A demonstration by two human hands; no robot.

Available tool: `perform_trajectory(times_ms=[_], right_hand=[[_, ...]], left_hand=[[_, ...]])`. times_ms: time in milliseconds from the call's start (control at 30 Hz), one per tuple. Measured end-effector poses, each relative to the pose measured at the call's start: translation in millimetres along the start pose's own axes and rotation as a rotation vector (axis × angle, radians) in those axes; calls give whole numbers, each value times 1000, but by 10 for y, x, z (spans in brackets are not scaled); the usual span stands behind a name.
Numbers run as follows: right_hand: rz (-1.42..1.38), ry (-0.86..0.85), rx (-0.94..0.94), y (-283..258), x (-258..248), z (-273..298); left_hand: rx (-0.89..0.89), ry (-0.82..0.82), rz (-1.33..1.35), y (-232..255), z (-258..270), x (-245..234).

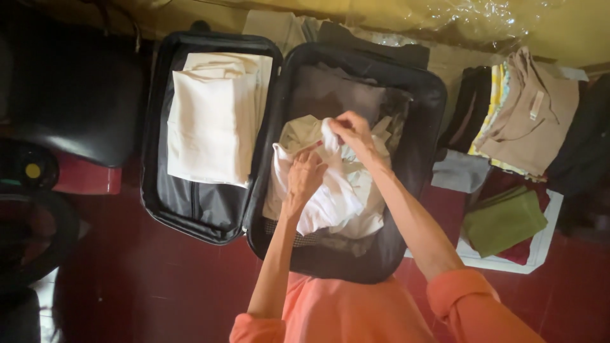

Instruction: Packing various folded clothes and textiles into a suitcase.

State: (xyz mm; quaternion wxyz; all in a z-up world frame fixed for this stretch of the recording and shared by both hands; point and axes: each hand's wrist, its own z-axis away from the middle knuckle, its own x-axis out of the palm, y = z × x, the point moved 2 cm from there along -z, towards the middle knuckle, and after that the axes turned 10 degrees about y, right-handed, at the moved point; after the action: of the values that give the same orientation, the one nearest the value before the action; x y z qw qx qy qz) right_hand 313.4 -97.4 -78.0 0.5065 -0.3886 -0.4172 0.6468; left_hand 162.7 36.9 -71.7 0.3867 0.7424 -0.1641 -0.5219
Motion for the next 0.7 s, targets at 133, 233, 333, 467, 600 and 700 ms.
perform_trajectory(times_ms=[133,233,333,467,600,700], right_hand=[[25,-47,109,125,-56,241],[-27,40,297,296,-181,444],[100,-97,223,230,-202,637],[193,-359,-38,9,-153,708],[167,-358,-185,59,-165,778],[-59,-321,122,125,-159,827]], left_hand=[[-50,-46,74,-16,-40,-13],[-58,-96,135,-67,-99,-3],[-67,-84,153,-92,-180,30],[-156,-58,285,251,-573,-267],[-225,-398,231,-121,-696,55],[-130,-360,139,-129,-607,101]])
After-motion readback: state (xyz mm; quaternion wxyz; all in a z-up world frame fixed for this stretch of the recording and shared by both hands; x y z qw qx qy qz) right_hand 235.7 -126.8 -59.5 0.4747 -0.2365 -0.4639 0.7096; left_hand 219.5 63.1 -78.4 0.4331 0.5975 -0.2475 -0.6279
